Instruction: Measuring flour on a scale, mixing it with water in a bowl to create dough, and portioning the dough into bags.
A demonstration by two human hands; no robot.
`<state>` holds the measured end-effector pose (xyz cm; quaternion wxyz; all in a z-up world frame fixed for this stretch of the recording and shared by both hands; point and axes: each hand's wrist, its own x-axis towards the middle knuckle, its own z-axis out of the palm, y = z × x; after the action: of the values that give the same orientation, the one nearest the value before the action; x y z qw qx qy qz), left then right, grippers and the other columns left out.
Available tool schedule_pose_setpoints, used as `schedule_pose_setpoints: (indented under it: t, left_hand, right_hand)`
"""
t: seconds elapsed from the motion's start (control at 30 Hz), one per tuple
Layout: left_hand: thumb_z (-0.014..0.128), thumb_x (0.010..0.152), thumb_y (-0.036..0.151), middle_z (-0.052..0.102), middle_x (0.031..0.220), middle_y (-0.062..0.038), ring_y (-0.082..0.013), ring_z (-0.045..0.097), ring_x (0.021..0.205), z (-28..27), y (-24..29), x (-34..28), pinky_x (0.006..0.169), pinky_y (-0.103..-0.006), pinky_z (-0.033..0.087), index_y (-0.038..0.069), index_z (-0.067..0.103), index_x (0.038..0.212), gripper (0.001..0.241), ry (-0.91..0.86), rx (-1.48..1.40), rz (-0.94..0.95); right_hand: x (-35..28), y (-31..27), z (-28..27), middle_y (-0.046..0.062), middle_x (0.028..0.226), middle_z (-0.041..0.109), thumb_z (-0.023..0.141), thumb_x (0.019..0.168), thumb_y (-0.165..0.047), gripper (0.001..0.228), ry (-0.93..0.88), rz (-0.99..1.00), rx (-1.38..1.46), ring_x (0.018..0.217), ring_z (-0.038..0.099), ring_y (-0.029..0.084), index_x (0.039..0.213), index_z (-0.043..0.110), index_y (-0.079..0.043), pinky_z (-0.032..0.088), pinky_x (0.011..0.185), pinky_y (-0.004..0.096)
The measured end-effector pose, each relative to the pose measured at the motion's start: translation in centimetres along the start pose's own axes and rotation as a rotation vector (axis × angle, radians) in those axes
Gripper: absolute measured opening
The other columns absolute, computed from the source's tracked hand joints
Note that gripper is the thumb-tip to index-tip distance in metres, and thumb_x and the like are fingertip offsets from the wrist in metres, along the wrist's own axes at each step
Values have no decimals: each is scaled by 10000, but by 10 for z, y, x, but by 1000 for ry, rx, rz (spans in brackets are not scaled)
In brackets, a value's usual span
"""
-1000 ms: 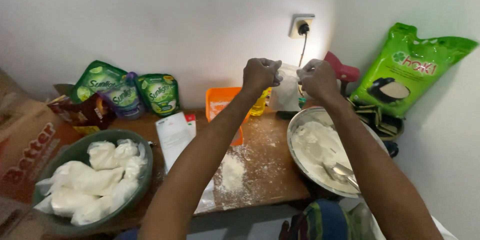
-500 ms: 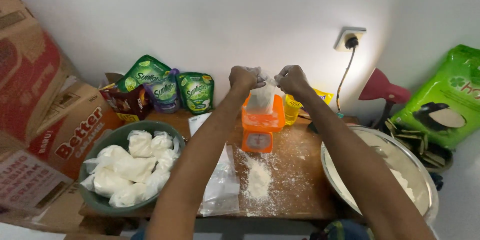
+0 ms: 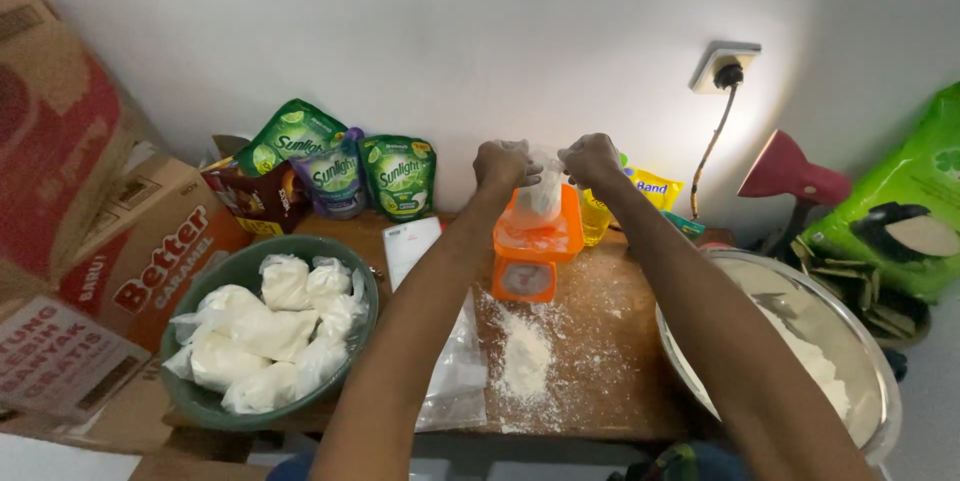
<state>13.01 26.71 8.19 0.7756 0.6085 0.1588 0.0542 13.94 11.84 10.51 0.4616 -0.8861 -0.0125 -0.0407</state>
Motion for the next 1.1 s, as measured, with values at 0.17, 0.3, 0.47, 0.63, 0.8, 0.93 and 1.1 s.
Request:
schedule_pose_setpoints:
  t: [0.17, 0.3, 0.47, 0.63, 0.8, 0.93, 1.1]
  left_hand:
    - [736, 890, 346, 742, 734, -208, -316, 762, 648, -4, -2, -12, 529, -434, 673, 13, 730, 980, 345, 129, 283, 147]
    - [735, 867, 474, 756, 756, -168, -312, 770, 723, -5, -1, -29, 602, -443, 662, 51, 744, 998, 443, 120, 418, 135]
    - [763, 856, 422, 749, 901, -248, -344, 771, 779, -8, 16, -58, 665, -473, 667, -43, 708, 1055, 509, 62, 402, 117]
    - [757, 878, 76, 672, 931, -364, -461, 734, 782, -6, 25, -66, 615, -437, 693, -204, 651, 1054, 347, -23, 158, 72]
    - [730, 879, 21, 701, 870, -360, -411, 739, 711, 2, 38, -41, 588, -373, 684, -166, 672, 1065, 270, 16, 226, 185]
    - [721, 878, 47, 707, 863, -341, -389, 747, 704, 2, 37, -32, 593, -377, 693, -149, 677, 1062, 272, 33, 255, 202]
    - [740, 871, 81, 681, 909, -387, -455, 732, 774, -7, 22, -27, 651, -453, 695, -158, 660, 1070, 322, 17, 205, 136]
  right_hand:
    - [-7, 1, 4, 191, 707, 658, 665, 948, -156, 265, -60, 53, 150, 499, 646, 214, 990, 669, 106, 538, 394, 284]
    - [-16, 0, 5, 212, 698, 651, 660, 934, -152, 263, -65, 95, 165, 497, 661, 220, 944, 674, 111, 544, 380, 290]
    - [-14, 9, 7, 222, 606, 660, 640, 869, -60, 173, -37, 115, 150, 464, 692, 266, 832, 697, 99, 572, 395, 328]
    - [-14, 3, 7, 176, 540, 642, 627, 874, -45, 124, 8, 39, 102, 402, 655, 249, 854, 710, 45, 556, 400, 319]
    - [10, 1, 12, 177, 531, 647, 624, 891, -62, 122, 103, -13, 116, 411, 666, 247, 883, 725, 7, 560, 432, 295]
    - [11, -2, 13, 156, 508, 646, 614, 896, -42, 126, 107, -9, 90, 401, 662, 239, 844, 723, -8, 557, 431, 293]
    - [7, 11, 22, 211, 642, 691, 591, 933, -31, 154, 42, 56, 231, 477, 702, 219, 922, 700, 76, 598, 460, 293]
